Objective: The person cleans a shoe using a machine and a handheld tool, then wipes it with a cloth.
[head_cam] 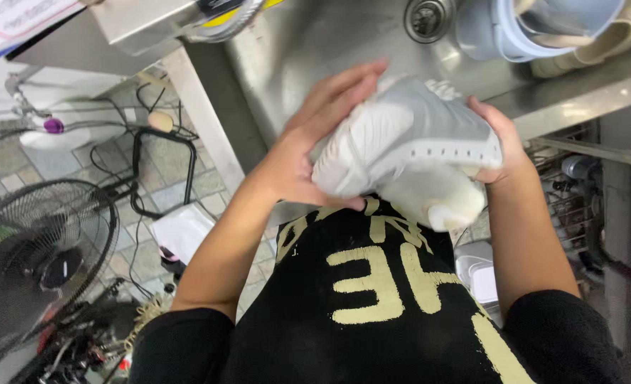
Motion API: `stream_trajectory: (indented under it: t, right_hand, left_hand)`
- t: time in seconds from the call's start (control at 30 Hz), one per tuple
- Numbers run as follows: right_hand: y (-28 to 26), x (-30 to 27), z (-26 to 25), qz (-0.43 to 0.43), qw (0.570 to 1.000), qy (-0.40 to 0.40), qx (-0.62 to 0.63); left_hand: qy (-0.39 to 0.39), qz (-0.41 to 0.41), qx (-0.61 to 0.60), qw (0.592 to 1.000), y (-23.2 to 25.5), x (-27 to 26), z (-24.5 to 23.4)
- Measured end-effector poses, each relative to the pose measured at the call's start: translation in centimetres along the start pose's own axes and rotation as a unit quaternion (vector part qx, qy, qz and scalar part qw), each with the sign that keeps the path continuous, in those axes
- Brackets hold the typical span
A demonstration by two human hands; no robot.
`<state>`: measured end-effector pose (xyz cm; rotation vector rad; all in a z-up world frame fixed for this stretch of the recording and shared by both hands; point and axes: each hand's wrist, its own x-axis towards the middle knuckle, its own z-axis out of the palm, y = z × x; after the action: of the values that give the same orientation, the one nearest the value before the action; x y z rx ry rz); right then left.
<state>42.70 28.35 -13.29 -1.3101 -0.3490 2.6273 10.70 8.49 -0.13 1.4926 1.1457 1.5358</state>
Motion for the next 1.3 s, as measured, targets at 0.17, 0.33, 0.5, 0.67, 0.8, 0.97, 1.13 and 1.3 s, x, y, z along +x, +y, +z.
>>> stream_trajectory:
  t: [0.17, 0.33, 0.5, 0.67, 0.8, 0.97, 1.13, 1.3]
  right_hand:
    - [-1.3, 0.2, -4.7, -0.115, 0.984, 0.0, -0.132]
    - [-3.2, -3.0, -2.4, -0.086, 0.995, 0.0, 0.042]
    - [-4.6, -2.3, -0.8, -0.229, 0.93, -0.003, -0.287]
    - [-3.6, 2.2, 0.7, -0.278, 0.877, -0.055, -0.388]
    - [-2.1, 5.7, 4.9, -0.275, 0.699, -0.279, -0.598]
    - [2.2, 11.9, 10.7, -0.051, 0.755, -0.421, -0.499]
    - [8.4, 15.1, 14.5, -0.054, 0.815, -0.348, -0.459]
    - [13.4, 17.0, 16.7, -0.135, 0.934, -0.162, -0.288]
  left_hand:
    - [0.005, 0.01, -0.216, 0.976, -2.2, 5.8, 5.4]
    - [0.024, 0.041, -0.192, 0.98, -2.3, 8.4, 10.1]
    - [0.147, -0.043, -0.105, 0.983, -2.9, 7.9, 12.1]
    - [0.28, -0.112, -0.065, 0.951, -5.3, 4.5, 9.5]
    - [0.207, -0.093, -0.135, 0.965, -6.1, 1.4, 2.6]
    - [0.182, -0.098, -0.269, 0.941, -8.2, -2.2, -3.4]
    - [0.202, -0.135, -0.369, 0.897, -12.3, -5.6, -7.3]
    - [0.391, -0.22, -0.335, 0.828, -17.9, -7.9, -7.9]
